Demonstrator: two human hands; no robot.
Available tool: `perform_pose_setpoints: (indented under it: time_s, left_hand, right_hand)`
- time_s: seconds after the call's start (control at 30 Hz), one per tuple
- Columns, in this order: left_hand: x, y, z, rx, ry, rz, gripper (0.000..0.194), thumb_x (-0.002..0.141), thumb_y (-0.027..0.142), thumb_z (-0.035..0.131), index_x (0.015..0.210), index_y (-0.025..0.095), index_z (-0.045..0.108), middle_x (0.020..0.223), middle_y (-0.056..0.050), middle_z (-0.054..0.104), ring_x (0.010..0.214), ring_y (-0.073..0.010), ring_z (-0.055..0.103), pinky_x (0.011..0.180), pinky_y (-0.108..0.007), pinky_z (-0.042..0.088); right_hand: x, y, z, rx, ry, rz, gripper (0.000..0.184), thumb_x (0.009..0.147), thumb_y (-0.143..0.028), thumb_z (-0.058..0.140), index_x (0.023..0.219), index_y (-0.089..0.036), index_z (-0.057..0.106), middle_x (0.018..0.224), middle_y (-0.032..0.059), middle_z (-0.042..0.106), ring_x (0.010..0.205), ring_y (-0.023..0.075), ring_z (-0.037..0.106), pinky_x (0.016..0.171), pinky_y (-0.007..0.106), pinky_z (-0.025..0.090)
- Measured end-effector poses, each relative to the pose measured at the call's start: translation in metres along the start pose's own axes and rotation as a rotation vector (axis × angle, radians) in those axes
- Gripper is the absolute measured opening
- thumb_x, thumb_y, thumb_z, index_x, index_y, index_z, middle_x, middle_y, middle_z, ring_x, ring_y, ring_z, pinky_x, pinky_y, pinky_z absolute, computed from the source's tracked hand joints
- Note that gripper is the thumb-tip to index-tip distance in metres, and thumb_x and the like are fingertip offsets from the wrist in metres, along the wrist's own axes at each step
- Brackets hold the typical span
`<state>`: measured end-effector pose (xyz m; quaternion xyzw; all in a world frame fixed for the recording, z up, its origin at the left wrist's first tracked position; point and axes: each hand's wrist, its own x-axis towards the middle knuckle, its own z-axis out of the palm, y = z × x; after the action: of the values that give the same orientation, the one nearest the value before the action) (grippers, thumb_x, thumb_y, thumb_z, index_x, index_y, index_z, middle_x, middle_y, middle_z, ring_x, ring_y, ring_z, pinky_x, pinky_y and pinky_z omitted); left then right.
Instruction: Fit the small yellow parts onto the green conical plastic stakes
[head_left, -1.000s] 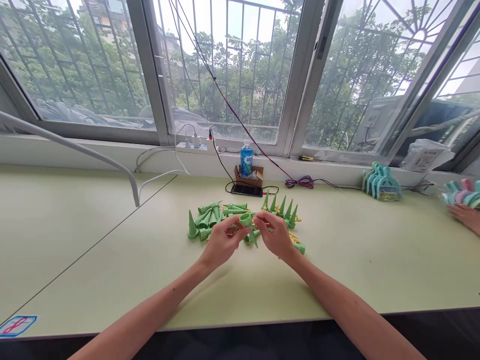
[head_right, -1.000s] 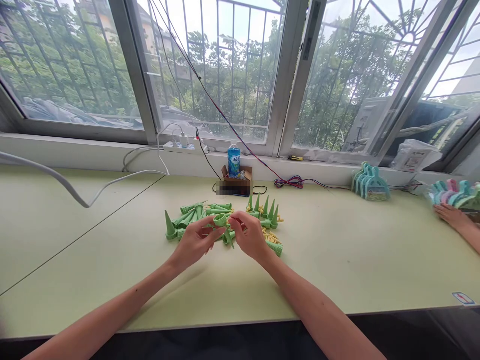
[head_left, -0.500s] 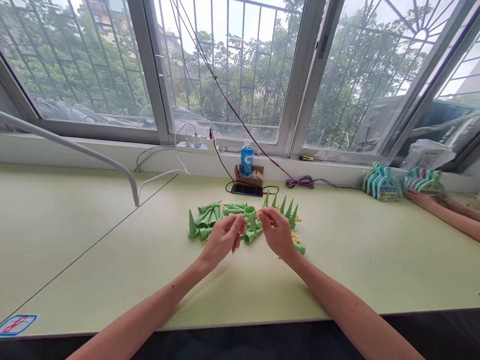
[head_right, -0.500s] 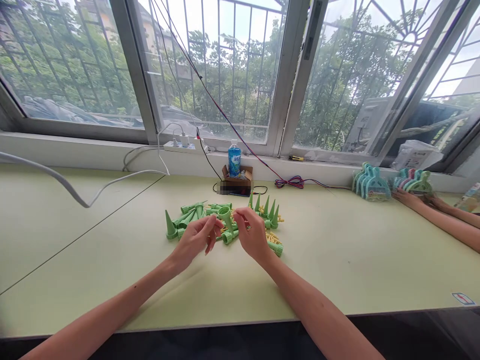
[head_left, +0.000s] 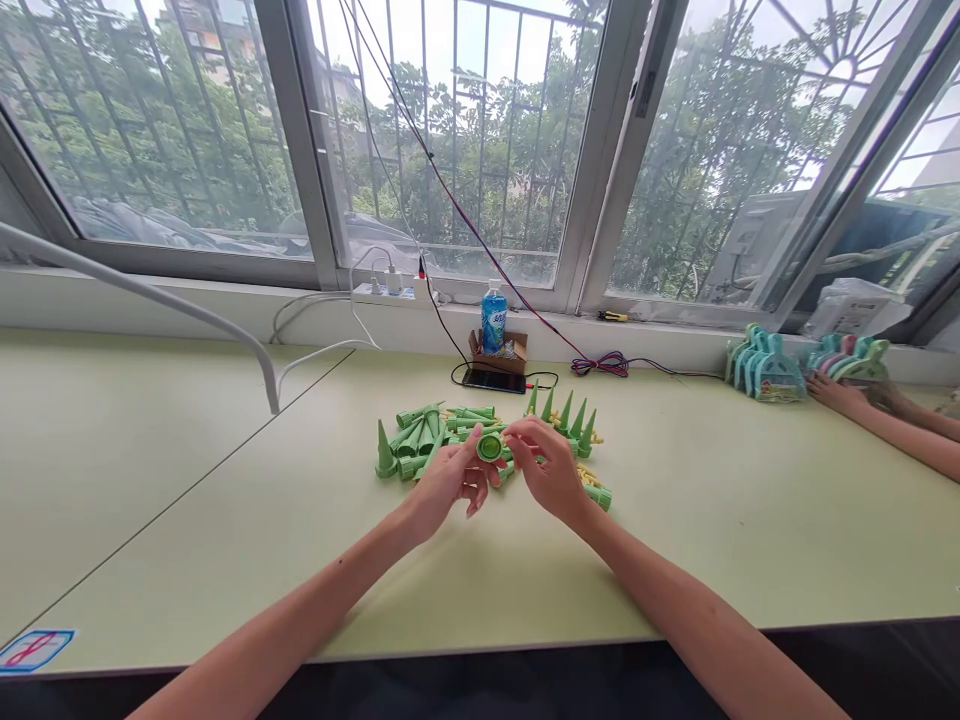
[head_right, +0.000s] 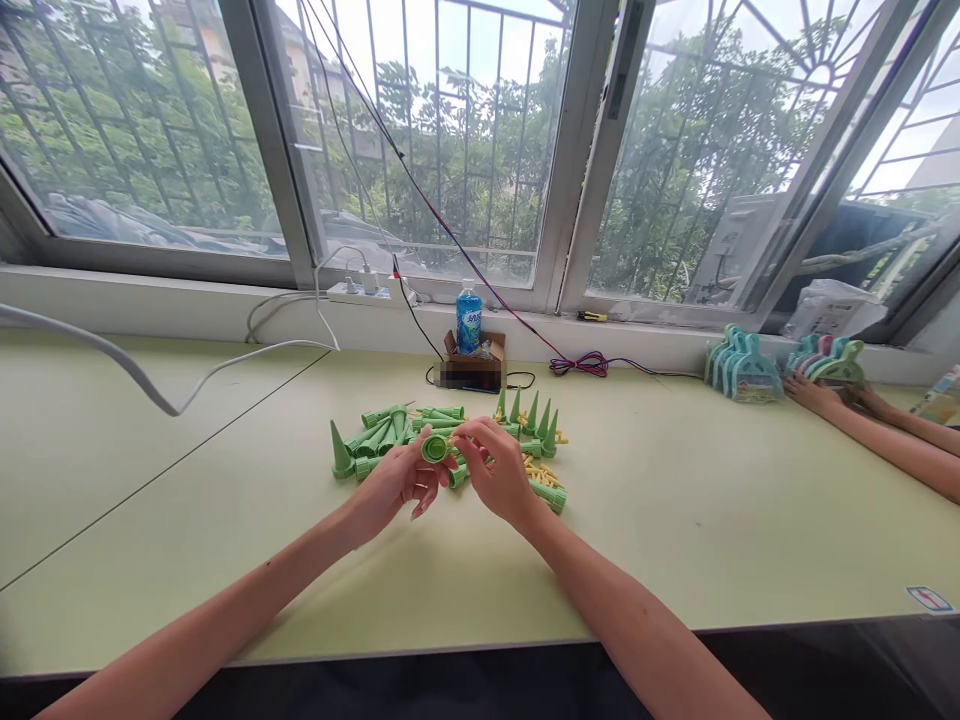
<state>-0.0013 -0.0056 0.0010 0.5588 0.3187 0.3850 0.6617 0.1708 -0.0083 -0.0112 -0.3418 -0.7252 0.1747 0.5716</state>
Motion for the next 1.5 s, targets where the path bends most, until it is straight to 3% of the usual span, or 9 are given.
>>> perform_pose_setpoints:
  time_s: [0.4,0.67,0.97,1.17,1.33,1.5]
  left_hand:
    - [-0.002,0.003,0.003,0.018,0.018,0.03,0.053,0.084,0.063,0.056,0.074,0.011,0.061,0.071,-0.005,0.061,0.042,-0.0079,0.047,0.037,-0.021,0.035]
    - [-0.007,0.005,0.002,0.2,0.112,0.155,0.036,0.086,0.051,0.062,0.074,0.018,0.055,0.049,0.005,0.046,0.043,-0.0092,0.046,0.04,-0.019,0.037]
    - [-0.008,0.006,0.004,0.258,0.181,0.254,0.03,0.081,0.046,0.07,0.094,0.019,0.065,0.057,0.005,0.049,0.044,-0.0074,0.043,0.039,-0.02,0.037]
    - [-0.008,0.004,0.006,0.297,0.248,0.282,0.032,0.077,0.045,0.074,0.094,0.019,0.067,0.062,0.003,0.052,0.042,-0.0069,0.043,0.037,-0.02,0.034]
    - [-0.005,-0.003,0.003,0.399,0.262,0.427,0.024,0.08,0.042,0.071,0.094,0.021,0.07,0.085,-0.001,0.052,0.051,-0.0066,0.044,0.04,-0.021,0.039]
    - [-0.003,-0.006,0.001,0.558,0.313,0.52,0.022,0.082,0.042,0.069,0.096,0.026,0.074,0.091,-0.004,0.055,0.057,-0.0101,0.044,0.046,-0.023,0.045]
  right_hand:
    - [0.001,-0.002,-0.002,-0.018,-0.011,0.027,0.02,0.096,-0.033,0.051,0.088,-0.02,0.064,0.085,0.0047,0.063,0.069,0.0138,0.056,0.057,0.023,0.049]
    - [0.001,-0.002,-0.001,-0.03,-0.007,0.03,0.019,0.095,-0.031,0.053,0.085,-0.019,0.064,0.081,0.0041,0.063,0.069,0.0136,0.055,0.059,0.023,0.049]
    - [0.001,0.0,0.0,-0.036,-0.035,0.058,0.023,0.095,-0.035,0.052,0.083,-0.018,0.064,0.078,0.0044,0.064,0.068,0.0142,0.058,0.058,0.023,0.05]
    - [0.001,0.001,0.0,-0.04,-0.041,0.081,0.025,0.094,-0.036,0.052,0.081,-0.019,0.064,0.075,0.0039,0.064,0.066,0.0144,0.058,0.059,0.024,0.05]
    - [0.001,0.002,0.0,-0.024,-0.046,0.099,0.025,0.094,-0.036,0.053,0.08,-0.018,0.064,0.073,0.0031,0.062,0.064,0.0141,0.057,0.058,0.024,0.049]
    - [0.001,0.002,0.0,0.004,-0.047,0.119,0.025,0.094,-0.037,0.053,0.081,-0.018,0.063,0.069,0.0017,0.061,0.061,0.0137,0.056,0.058,0.024,0.049]
